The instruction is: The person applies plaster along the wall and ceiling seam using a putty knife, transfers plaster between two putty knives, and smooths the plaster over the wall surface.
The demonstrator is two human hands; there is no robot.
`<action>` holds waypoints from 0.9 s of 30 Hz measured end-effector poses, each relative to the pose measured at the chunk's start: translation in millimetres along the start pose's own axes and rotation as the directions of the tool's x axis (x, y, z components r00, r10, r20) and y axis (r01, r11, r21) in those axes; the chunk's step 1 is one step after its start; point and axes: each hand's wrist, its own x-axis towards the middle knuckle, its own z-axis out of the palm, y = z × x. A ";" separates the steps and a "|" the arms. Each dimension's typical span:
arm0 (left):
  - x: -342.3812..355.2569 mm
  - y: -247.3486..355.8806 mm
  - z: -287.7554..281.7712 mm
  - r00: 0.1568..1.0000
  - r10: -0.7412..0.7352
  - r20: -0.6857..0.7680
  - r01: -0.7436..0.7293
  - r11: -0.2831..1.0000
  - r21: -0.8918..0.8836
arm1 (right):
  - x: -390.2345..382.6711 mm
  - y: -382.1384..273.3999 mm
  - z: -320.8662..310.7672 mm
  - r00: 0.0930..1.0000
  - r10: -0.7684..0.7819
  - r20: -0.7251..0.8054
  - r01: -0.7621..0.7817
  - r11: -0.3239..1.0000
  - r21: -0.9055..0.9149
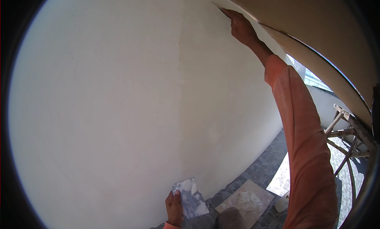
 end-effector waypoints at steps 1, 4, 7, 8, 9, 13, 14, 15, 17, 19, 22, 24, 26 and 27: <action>-0.2 0.2 -0.8 1.000 0.001 -0.004 -0.001 1.000 0.001 | -2.9 -0.2 -0.2 1.000 -0.013 0.011 0.013 1.000 0.004; 0.3 -1.8 -6.4 1.000 0.016 -0.021 -0.015 0.998 0.053 | -15.2 -2.5 2.3 0.997 -0.079 0.019 0.078 0.996 0.033; 1.6 -3.4 -12.2 1.000 -0.019 0.022 0.018 0.998 0.059 | -33.3 -6.3 8.2 0.992 -0.125 0.024 0.125 0.992 0.024; 1.6 -2.7 -12.9 0.999 -0.030 0.029 0.028 0.997 0.065 | -40.5 -8.8 11.3 0.992 -0.119 0.031 0.119 0.993 -0.006; 1.7 -1.8 -13.7 0.999 -0.041 0.035 0.038 0.997 0.071 | -48.2 -12.1 15.1 0.992 -0.116 0.046 0.116 0.993 -0.006; 2.2 -0.9 -10.6 0.998 -0.044 0.039 0.043 0.998 0.038 | -80.9 -17.4 25.9 0.986 -0.160 0.045 0.162 0.985 -0.053; 3.3 -1.9 -10.8 0.998 -0.044 0.049 0.042 0.998 0.039 | -89.9 -15.7 27.2 0.986 -0.158 0.047 0.161 0.985 -0.057; 4.0 -2.5 -10.3 0.997 -0.044 0.060 0.042 0.998 0.041 | -98.9 -13.7 27.5 0.984 -0.168 0.055 0.172 0.983 -0.067; 0.2 6.4 1.6 0.999 -0.037 0.030 0.037 0.999 0.014 | -112.0 -18.4 28.7 0.971 -0.237 0.016 0.237 0.966 -0.100; -1.5 9.2 5.2 1.000 -0.031 0.004 0.031 0.999 -0.011 | -127.5 -20.7 26.4 0.968 -0.247 0.038 0.250 0.964 -0.091; 2.2 2.0 -3.7 0.999 -0.042 0.018 0.041 0.998 0.042 | -149.4 -19.6 13.3 0.968 -0.235 0.090 0.242 0.967 -0.077; 4.4 -3.0 -8.1 0.999 -0.044 0.011 0.043 0.996 0.079 | -159.4 -22.6 4.1 0.972 -0.188 0.145 0.197 0.979 -0.053; 5.4 -6.0 -6.4 0.999 -0.042 0.001 0.042 0.998 0.049 | -153.9 -27.8 -7.0 0.974 -0.186 0.129 0.193 0.980 -0.042; 5.6 -7.3 -6.6 0.999 -0.050 -0.009 0.051 0.998 0.022 | -147.9 -30.8 -13.0 0.984 -0.146 0.098 0.148 0.989 -0.011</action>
